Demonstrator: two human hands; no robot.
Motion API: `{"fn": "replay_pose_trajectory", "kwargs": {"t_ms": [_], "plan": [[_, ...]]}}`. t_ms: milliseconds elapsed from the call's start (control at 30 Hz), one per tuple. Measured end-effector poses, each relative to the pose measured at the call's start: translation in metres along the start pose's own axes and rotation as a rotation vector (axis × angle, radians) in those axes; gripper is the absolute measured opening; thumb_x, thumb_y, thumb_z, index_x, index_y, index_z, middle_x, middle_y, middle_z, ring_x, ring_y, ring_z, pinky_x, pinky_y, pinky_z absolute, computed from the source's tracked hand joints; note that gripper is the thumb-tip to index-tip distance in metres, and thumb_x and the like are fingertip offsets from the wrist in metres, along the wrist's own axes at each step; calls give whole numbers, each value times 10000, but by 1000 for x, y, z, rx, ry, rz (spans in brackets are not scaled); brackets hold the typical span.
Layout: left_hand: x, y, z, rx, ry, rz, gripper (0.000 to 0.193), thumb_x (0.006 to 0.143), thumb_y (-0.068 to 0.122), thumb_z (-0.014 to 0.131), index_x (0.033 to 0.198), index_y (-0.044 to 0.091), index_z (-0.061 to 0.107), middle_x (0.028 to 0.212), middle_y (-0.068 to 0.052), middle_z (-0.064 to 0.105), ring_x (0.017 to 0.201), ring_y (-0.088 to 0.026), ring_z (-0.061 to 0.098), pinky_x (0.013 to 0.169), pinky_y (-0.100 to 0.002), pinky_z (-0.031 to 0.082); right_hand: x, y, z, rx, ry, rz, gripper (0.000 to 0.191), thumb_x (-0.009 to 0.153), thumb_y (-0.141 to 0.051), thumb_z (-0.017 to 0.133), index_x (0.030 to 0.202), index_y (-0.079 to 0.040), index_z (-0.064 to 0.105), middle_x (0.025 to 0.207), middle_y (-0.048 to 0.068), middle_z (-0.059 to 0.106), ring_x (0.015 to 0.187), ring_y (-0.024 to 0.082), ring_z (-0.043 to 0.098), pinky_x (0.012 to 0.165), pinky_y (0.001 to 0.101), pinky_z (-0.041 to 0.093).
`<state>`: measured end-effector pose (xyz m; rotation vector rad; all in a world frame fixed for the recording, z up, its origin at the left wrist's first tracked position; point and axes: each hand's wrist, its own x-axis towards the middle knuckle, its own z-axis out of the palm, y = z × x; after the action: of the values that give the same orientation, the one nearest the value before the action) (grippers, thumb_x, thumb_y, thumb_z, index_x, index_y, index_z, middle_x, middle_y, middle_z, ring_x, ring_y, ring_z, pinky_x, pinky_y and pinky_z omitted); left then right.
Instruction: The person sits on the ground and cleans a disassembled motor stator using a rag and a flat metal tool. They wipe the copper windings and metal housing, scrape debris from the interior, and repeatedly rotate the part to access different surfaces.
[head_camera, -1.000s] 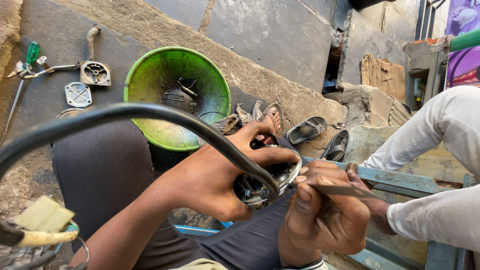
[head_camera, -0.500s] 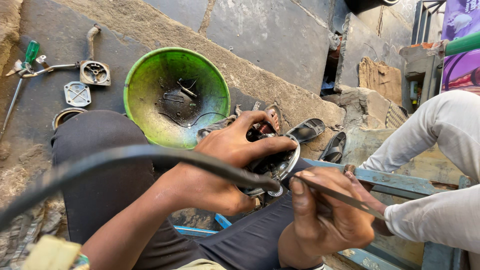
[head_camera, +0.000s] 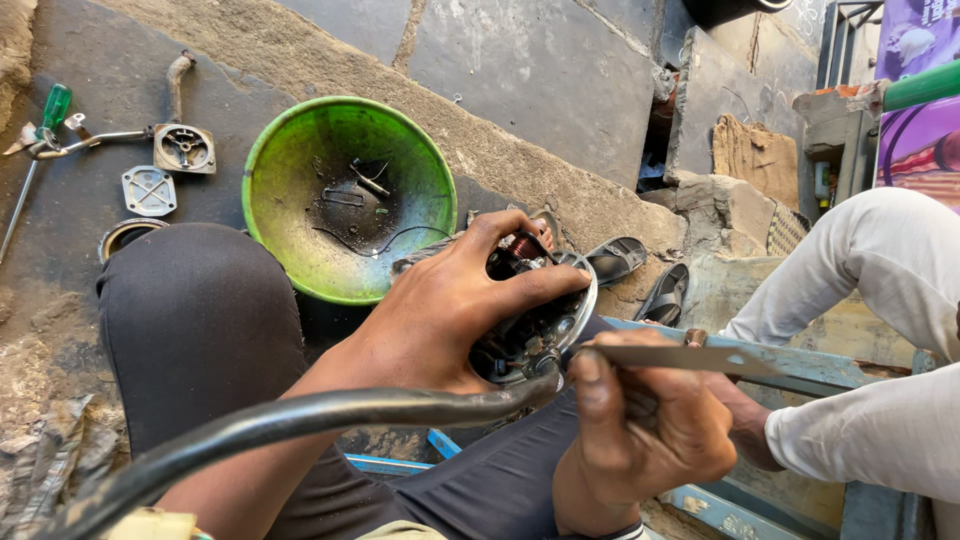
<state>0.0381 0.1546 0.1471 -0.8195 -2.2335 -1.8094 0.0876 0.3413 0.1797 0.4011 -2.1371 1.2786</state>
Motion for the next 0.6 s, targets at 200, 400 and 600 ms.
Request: {"fn": "replay_pose_trajectory", "kwargs": {"t_ms": [200,400,600], "plan": [[0,0,2,-10,16,5,734,729,412,874,1389,234,608,1370,-217,551,1245,-415,618,962,-524,529,3,0,-1,-22,-46,-35,148,926,60,757,1056,67,686,845,153,712,631,74,616,593,171,461],[-1,1,0,-9,8,-2,754,718,417,883,1397,240,606,1365,-217,547,1246,-414,613,966,-529,530,4,3,2,1,33,7,101,984,75,756,1057,88,688,881,170,712,694,110,657,624,189,500],[0,-1,-3,-1,-7,-28,787,679,375,877,1404,254,597,1372,-239,537,1198,-436,622,936,-517,551,6,1,2,-1,-88,-106,151,937,18,766,1073,29,701,866,138,731,665,118,672,629,209,501]]}}
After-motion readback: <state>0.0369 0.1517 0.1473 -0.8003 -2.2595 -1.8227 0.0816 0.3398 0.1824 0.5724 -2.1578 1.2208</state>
